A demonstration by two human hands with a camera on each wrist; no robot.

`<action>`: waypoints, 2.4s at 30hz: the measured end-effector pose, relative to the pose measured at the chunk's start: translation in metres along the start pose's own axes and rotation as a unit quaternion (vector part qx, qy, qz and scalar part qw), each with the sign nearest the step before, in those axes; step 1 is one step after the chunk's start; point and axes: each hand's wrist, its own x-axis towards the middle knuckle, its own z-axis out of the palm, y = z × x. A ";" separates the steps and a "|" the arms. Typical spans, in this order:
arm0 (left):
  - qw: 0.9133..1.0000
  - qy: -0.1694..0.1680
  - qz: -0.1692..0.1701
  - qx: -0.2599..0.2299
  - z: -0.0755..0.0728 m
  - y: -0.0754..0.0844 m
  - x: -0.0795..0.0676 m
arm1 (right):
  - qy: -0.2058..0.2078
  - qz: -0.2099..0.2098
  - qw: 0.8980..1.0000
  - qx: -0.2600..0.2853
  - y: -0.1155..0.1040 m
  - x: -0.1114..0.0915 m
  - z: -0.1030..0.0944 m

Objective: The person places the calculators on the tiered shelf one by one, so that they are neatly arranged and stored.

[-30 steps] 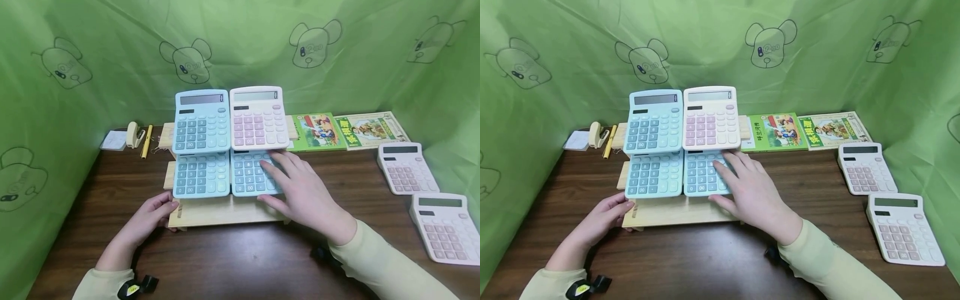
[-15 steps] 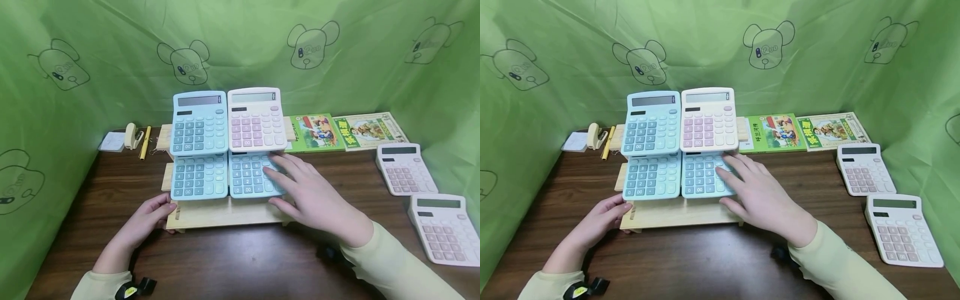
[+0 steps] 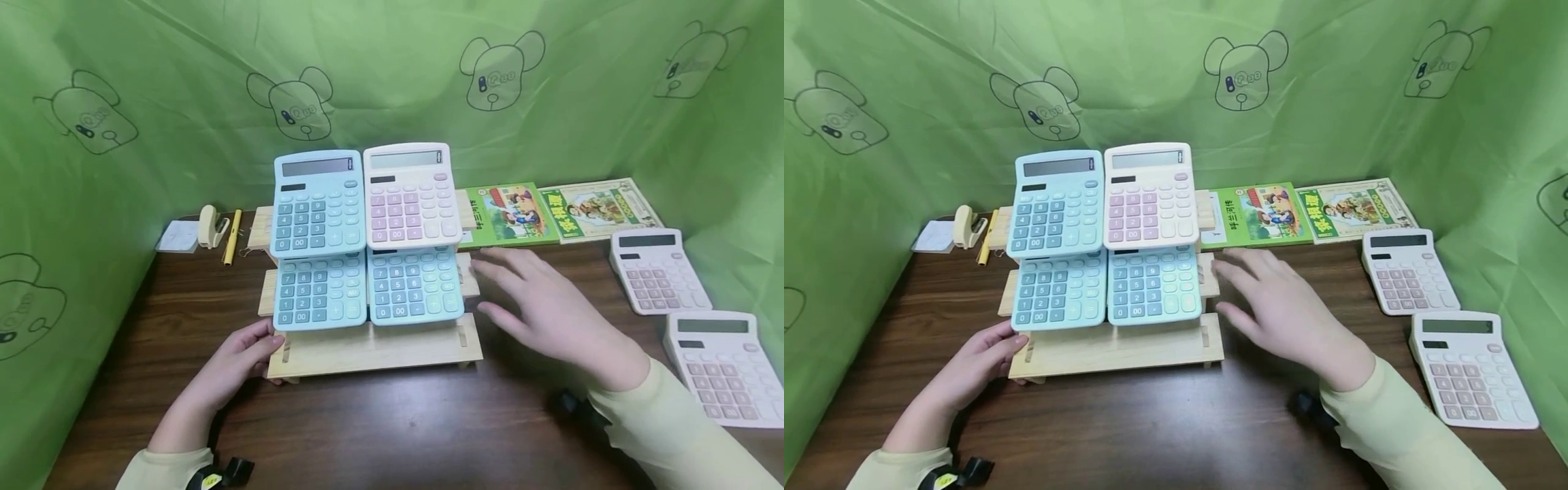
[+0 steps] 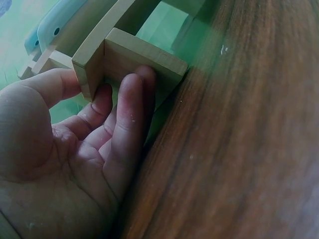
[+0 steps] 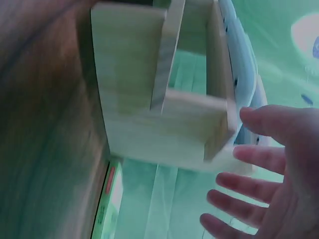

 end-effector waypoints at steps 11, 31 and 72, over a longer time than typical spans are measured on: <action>1.000 -0.002 0.007 -0.004 0.000 -0.004 0.002 | -0.085 0.202 0.975 0.040 0.075 -0.016 0.000; 1.000 -0.006 0.011 -0.007 0.000 -0.004 0.002 | -0.168 0.396 0.902 -0.025 0.149 -0.060 -0.025; 1.000 -0.003 0.008 -0.003 0.000 -0.003 -0.001 | -0.188 0.329 0.925 -0.032 0.131 -0.039 -0.015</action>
